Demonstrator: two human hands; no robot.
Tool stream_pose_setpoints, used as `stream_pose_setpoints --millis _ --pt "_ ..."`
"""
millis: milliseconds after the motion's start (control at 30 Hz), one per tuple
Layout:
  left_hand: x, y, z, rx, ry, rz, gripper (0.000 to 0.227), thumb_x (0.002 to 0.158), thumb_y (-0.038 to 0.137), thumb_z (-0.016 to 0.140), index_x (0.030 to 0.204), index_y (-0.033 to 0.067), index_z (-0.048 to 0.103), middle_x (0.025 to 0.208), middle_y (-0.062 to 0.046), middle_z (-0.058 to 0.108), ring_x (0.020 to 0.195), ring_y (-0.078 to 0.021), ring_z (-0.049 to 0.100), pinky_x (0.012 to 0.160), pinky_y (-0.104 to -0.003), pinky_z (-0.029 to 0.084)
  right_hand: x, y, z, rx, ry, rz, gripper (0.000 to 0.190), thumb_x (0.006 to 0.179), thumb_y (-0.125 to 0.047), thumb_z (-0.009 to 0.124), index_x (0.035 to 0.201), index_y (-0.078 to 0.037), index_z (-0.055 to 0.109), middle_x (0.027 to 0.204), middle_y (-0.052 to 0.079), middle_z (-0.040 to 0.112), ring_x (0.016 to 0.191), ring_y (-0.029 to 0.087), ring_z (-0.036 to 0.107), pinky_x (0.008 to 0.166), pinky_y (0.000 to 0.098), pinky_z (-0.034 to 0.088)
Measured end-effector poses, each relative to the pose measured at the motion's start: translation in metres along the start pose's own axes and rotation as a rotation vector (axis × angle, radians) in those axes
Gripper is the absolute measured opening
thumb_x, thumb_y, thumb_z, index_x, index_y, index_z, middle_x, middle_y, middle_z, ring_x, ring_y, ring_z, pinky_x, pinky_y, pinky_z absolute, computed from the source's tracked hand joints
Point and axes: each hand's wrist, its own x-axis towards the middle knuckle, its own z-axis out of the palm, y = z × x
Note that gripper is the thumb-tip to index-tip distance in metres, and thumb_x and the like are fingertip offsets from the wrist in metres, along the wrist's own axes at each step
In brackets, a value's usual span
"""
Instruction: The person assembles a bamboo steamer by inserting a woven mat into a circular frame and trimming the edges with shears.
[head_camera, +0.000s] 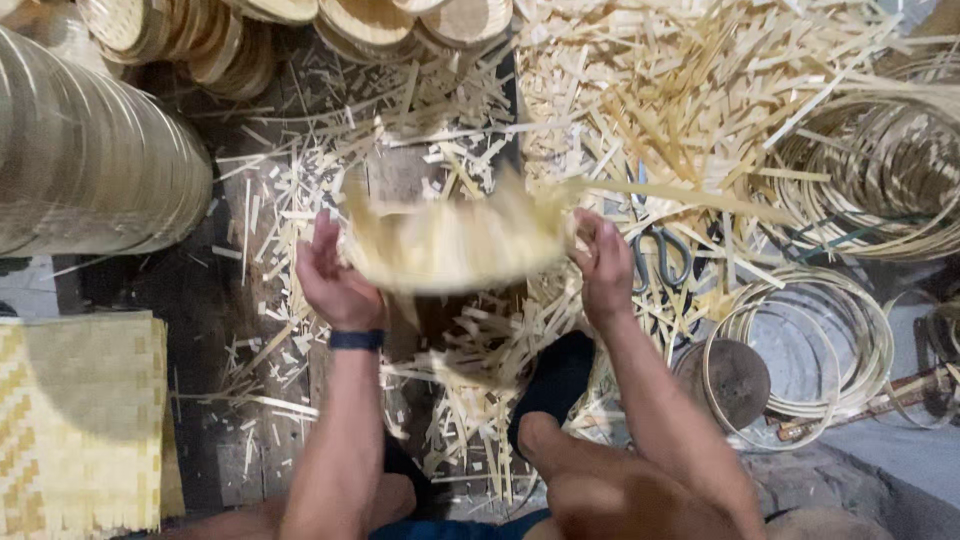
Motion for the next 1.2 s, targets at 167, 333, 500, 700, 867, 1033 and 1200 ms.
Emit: stream_pose_setpoints --millis 167,333,500,700,867,1033,1200 --pt "0.008 -0.021 -0.028 0.308 -0.092 -0.609 0.023 0.095 0.023 0.066 0.112 0.0101 0.058 0.1 -0.001 0.071 0.095 -0.0158 0.069 0.089 -0.039 0.058 0.013 0.04 0.002 -0.205 -0.109 0.211 0.038 0.098 -0.026 0.063 0.125 0.001 0.06 0.118 0.007 0.07 0.107 0.017 0.066 0.097 0.0309 0.052" --pt "-0.005 -0.047 -0.019 0.966 -0.114 -0.536 0.042 0.089 0.02 0.083 0.118 -0.0095 0.075 0.103 -0.019 0.075 0.078 -0.0202 0.064 0.076 -0.041 0.051 0.003 0.08 -0.018 -0.828 -0.013 0.129 0.035 0.096 -0.024 0.073 0.083 0.004 0.057 0.077 0.011 0.053 0.072 0.016 0.046 0.066 0.0346 0.042" --pt "-0.002 -0.026 0.032 1.706 -0.187 -0.015 0.066 0.075 0.022 0.085 0.131 -0.0025 0.063 0.121 -0.029 0.065 0.11 -0.0404 0.059 0.098 -0.047 0.048 0.013 0.07 -0.031 -1.036 -0.116 0.104 0.032 0.09 -0.021 0.074 0.079 0.004 0.059 0.067 0.01 0.052 0.063 0.017 0.048 0.061 0.0327 0.043" --pt "0.056 -0.079 0.122 1.519 -0.934 0.294 0.066 0.08 0.024 0.084 0.138 0.0043 0.06 0.133 -0.023 0.063 0.127 -0.04 0.056 0.111 -0.05 0.042 0.05 0.074 -0.04 -0.643 -0.236 0.367 0.023 0.084 -0.02 0.072 0.093 0.0 0.066 0.077 0.008 0.07 0.069 0.016 0.065 0.066 0.0338 0.053" --pt "0.082 -0.116 0.172 1.817 -1.169 -0.246 0.05 0.064 0.033 0.088 0.103 0.0038 0.075 0.106 -0.022 0.072 0.103 -0.0395 0.067 0.093 -0.046 0.054 0.079 0.097 -0.065 0.07 -0.259 0.428 0.023 0.092 -0.018 0.058 0.096 0.0 0.071 0.087 0.008 0.07 0.078 0.016 0.06 0.072 0.0337 0.05" --pt "0.067 -0.117 0.182 1.797 -1.203 -0.306 0.036 0.068 0.035 0.082 0.088 0.0048 0.079 0.091 -0.022 0.075 0.089 -0.038 0.072 0.084 -0.045 0.058 0.081 0.106 -0.088 0.09 -0.2 0.682 0.018 0.096 -0.022 0.066 0.091 -0.005 0.066 0.072 0.004 0.063 0.056 0.014 0.048 0.05 0.0332 0.038" --pt "0.049 -0.124 0.182 1.766 -1.216 -0.176 0.028 0.077 0.033 0.077 0.091 0.0086 0.08 0.088 -0.024 0.073 0.086 -0.0402 0.07 0.08 -0.048 0.057 0.082 0.085 -0.06 -0.59 -0.223 0.631 0.024 0.08 -0.028 0.085 0.093 -0.008 0.082 0.07 0.001 0.072 0.053 0.008 0.053 0.048 0.0293 0.042"
